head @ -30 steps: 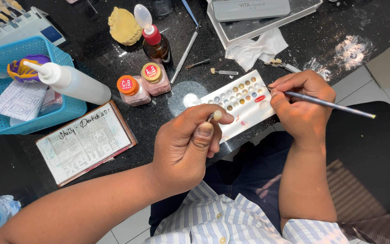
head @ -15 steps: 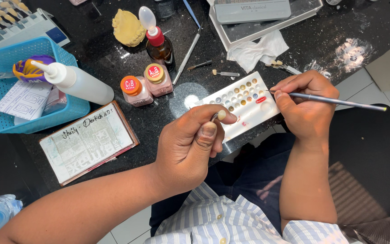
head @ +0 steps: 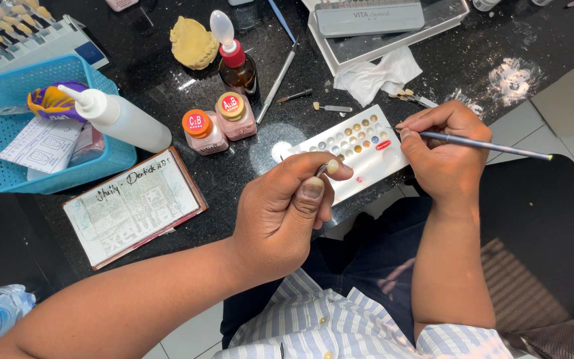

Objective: The person holds a small tooth-shaped object with tweezers and applies paint from a palette using a fine brush. The person repeatedly dips the brush into the palette and applies paint to the object, occasionally adjusting the object's orientation.

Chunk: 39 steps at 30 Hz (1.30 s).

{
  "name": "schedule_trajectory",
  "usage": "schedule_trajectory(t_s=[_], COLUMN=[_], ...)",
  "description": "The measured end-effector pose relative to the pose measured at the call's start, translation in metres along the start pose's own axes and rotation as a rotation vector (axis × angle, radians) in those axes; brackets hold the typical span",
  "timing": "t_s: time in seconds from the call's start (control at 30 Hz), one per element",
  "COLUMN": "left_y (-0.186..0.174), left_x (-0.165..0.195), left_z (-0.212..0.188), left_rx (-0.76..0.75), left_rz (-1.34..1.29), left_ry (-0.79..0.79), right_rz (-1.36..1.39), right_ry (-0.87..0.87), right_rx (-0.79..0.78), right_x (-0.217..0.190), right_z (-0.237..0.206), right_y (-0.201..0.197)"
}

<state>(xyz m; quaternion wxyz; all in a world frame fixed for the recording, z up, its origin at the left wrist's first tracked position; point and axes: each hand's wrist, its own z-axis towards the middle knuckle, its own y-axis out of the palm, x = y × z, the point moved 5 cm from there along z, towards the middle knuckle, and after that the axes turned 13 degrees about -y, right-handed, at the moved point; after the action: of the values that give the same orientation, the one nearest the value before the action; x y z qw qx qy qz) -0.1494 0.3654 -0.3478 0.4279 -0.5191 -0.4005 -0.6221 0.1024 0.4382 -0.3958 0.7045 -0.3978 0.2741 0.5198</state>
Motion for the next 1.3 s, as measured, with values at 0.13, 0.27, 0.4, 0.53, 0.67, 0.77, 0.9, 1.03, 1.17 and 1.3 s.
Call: schedule_trajectory(t_s=[0.13,0.27,0.4,0.53,0.67,0.77,0.9,1.03,1.17,1.3], left_y=[-0.001,-0.002,-0.002,-0.003,-0.003,-0.001,0.003,0.009,0.009,0.002], left_x=[0.000,0.003,0.006,0.009,0.014,0.018,0.023,0.030,0.033,0.036], left_z=[0.001,0.001,0.000,-0.004,-0.007,-0.009,-0.012,-0.017,-0.025,-0.033], left_rx=[-0.010,-0.010,-0.018,-0.015,-0.004,-0.009,-0.023,-0.074,-0.095,-0.099], left_rz=[-0.005,0.005,-0.009,-0.013,0.030,0.050,0.066,-0.050,-0.107,-0.056], left_ry=[-0.013,0.006,0.006,0.009,-0.019,-0.074,-0.136,-0.070,-0.033,-0.054], right_rz=[0.013,0.000,-0.015,0.091,0.317,0.589,0.789,0.802,0.690,0.544], right_ry=[-0.009,-0.010,-0.016,-0.022,-0.013,-0.005,-0.048,-0.084,-0.154,-0.194], right_rx=[-0.004,-0.015,-0.034,-0.040,-0.003,0.061,0.074,0.016,-0.083,-0.139], right_x=[-0.004,-0.007,-0.005,0.001,-0.004,-0.025,-0.074,-0.123,-0.169,-0.200], right_z=[0.002,0.004,0.000,-0.002,0.000,-0.003,-0.013,-0.015,-0.009,-0.001], right_y=[0.003,0.005,0.003,0.000,-0.003,-0.006,-0.009,-0.003,0.015,0.027])
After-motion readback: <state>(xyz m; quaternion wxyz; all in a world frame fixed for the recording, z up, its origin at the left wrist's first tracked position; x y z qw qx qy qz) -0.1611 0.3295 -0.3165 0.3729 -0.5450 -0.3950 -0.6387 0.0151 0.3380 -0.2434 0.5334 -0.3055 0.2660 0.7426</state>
